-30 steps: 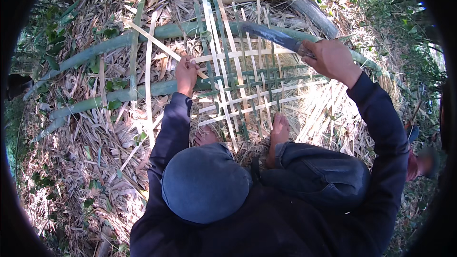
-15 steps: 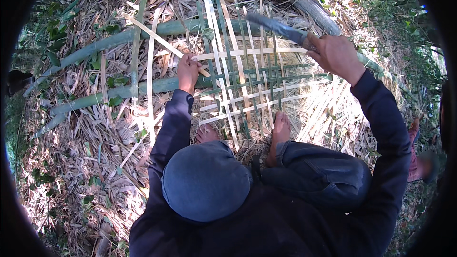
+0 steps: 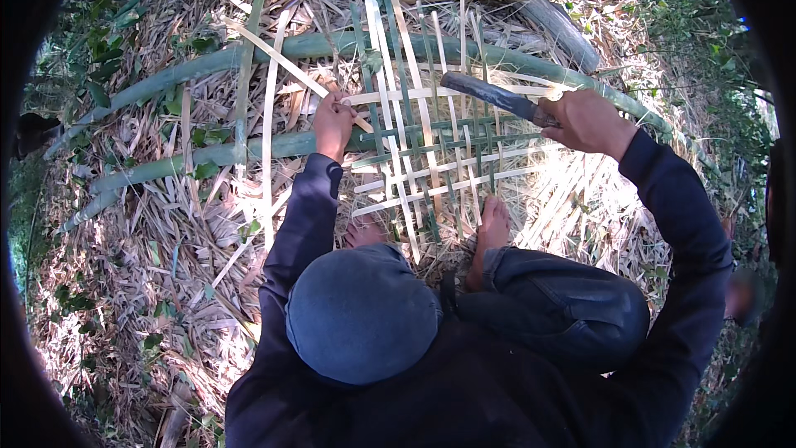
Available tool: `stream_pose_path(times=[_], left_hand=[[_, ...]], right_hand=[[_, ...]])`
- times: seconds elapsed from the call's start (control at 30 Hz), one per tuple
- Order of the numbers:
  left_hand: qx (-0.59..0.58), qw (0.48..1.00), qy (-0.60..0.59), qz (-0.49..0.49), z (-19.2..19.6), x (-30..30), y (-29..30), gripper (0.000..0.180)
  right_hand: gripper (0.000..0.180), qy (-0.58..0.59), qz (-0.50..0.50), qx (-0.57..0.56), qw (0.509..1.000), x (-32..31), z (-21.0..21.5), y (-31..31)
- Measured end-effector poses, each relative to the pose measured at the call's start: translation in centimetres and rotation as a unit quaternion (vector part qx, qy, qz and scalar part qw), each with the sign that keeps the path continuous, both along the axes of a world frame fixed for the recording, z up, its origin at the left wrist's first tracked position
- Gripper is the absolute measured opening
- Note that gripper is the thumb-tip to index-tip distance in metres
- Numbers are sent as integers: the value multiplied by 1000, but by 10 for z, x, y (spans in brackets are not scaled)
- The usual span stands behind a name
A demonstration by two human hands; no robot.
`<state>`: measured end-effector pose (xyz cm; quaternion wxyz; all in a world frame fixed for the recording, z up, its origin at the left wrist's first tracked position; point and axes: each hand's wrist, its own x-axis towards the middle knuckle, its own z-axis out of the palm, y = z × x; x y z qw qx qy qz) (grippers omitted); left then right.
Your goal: The person sits on the ground in a forest and weaves thin bamboo strips into a rectangular basket frame. They interlace the strips by hand and use a machete to tap the weave tight and trim excess material.
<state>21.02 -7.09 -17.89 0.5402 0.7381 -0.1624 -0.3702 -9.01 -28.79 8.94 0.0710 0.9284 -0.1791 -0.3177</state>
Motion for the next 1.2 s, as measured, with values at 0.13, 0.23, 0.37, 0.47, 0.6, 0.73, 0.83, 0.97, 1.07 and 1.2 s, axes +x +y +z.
stream_pose_path(times=[0.13, 0.23, 0.37, 0.47, 0.6, 0.73, 0.83, 0.97, 1.07, 1.2], left_hand=[[8, 997, -64, 31, 1, 6, 5, 15], [28, 995, -91, 29, 0, 5, 4, 16], [0, 995, -93, 22, 1, 1, 6, 12], [-18, 998, -63, -6, 12, 0, 4, 11], [-69, 993, 96, 1, 31, -7, 2, 12], [-120, 979, 165, -2, 56, -18, -4, 20], [-137, 981, 136, -35, 78, -30, -9, 23], [-123, 981, 93, -119, 107, -41, -13, 19], [-102, 976, 35, -188, 119, -36, -8, 18], [-129, 974, 89, -163, 143, -48, -4, 17]], right_hand=[[32, -70, -58, -34, 995, 24, 38, 12], [32, -154, -60, -49, 985, 23, 33, 23], [36, -48, -34, -35, 998, 41, 31, 25], [36, -95, -17, -27, 995, 43, 15, 26], [36, -85, -11, -14, 996, 46, 11, 30], [36, -63, -10, -11, 998, 41, 19, 31], [36, -105, -29, -31, 994, 34, 25, 31], [35, -163, -46, -43, 985, 20, 29, 32], [34, -79, -1, -6, 997, 15, 44, 33], [31, -166, -6, -32, 986, 15, 49, 25]])
